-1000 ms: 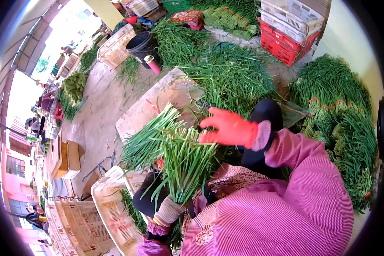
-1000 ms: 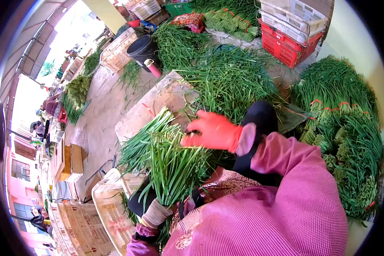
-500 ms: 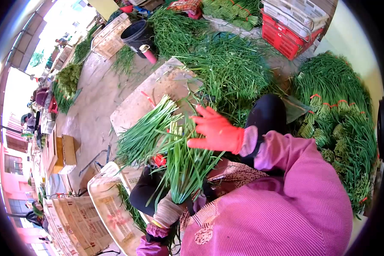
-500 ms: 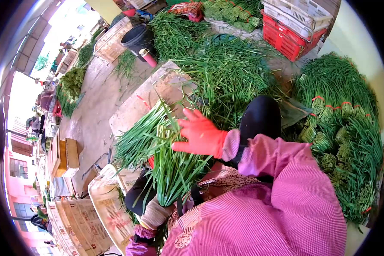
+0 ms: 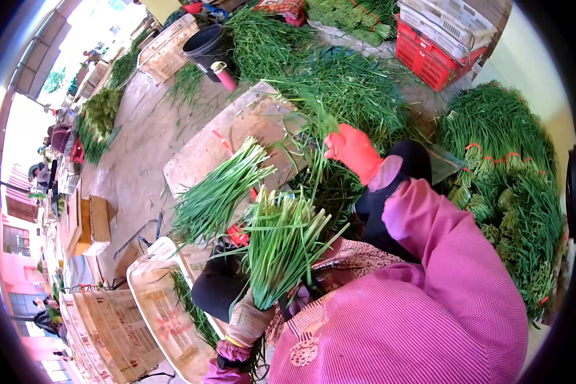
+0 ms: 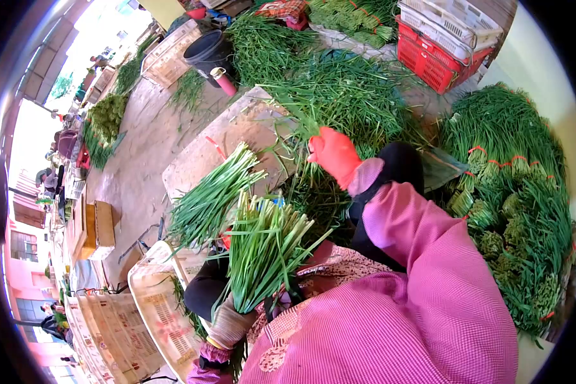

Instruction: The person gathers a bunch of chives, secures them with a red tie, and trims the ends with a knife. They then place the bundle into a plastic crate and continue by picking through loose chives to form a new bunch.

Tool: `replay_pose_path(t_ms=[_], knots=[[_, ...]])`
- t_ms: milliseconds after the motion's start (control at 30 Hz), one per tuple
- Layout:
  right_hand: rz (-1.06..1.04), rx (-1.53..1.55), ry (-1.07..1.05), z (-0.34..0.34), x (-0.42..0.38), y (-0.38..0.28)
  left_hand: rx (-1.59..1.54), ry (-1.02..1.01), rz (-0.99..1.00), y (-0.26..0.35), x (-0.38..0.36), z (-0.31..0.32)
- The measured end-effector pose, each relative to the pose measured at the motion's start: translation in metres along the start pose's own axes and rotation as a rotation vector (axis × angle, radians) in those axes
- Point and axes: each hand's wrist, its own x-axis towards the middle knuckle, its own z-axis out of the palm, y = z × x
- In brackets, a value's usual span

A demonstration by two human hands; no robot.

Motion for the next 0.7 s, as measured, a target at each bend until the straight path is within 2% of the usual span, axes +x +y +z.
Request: replay_pose_path(t_ms=[33, 100, 133, 200, 267, 300, 333, 367, 433, 467, 533, 600, 667, 700], knots=[[0.126, 0.342, -0.053, -0.005, -0.001, -0.006, -0.001, -0.002, -0.001, 0.0, -0.001, -0.001], [0.252, 0.365, -0.321, -0.01, -0.028, -0.046, 0.054, -0.016, -0.11, 0.002, 0.0, -0.002], [0.213, 0.262, -0.432, -0.01, -0.043, -0.062, 0.054, -0.017, -0.108, 0.001, 0.001, -0.002], [0.205, 0.274, -0.468, -0.002, -0.058, -0.073, 0.148, 0.02, 0.008, 0.001, 0.002, -0.002], [0.186, 0.272, -0.493, 0.004, -0.066, -0.082, 0.172, 0.053, 0.03, 0.01, 0.001, -0.003], [0.179, 0.184, -0.554, 0.008, -0.069, -0.088, 0.197, 0.082, 0.06, 0.018, 0.001, -0.003], [0.171, 0.095, -0.611, 0.014, -0.072, -0.092, 0.134, 0.11, 0.221, 0.031, 0.001, -0.004], [0.117, -0.014, -0.648, 0.027, -0.078, -0.09, 0.136, 0.109, 0.224, 0.036, 0.001, -0.006], [-0.039, -0.317, -0.712, 0.036, -0.094, -0.099, 0.27, 0.095, 0.03, 0.042, 0.001, -0.006], [-0.04, -0.318, -0.712, 0.044, -0.097, -0.088, 0.339, 0.093, -0.009, 0.037, 0.003, -0.006], [-0.393, -0.624, -0.457, 0.068, -0.094, -0.052, 0.323, 0.101, 0.015, 0.032, 0.002, -0.005], [-0.385, -0.631, -0.388, 0.066, -0.084, -0.041, 0.311, 0.105, 0.035, 0.027, -0.002, -0.007], [-0.39, -0.696, -0.207, 0.053, -0.063, -0.023, 0.62, 0.158, -0.016, 0.021, -0.009, -0.006], [-0.406, -0.748, -0.097, 0.042, -0.047, -0.013, 0.618, 0.16, -0.018, 0.02, -0.011, -0.007]])
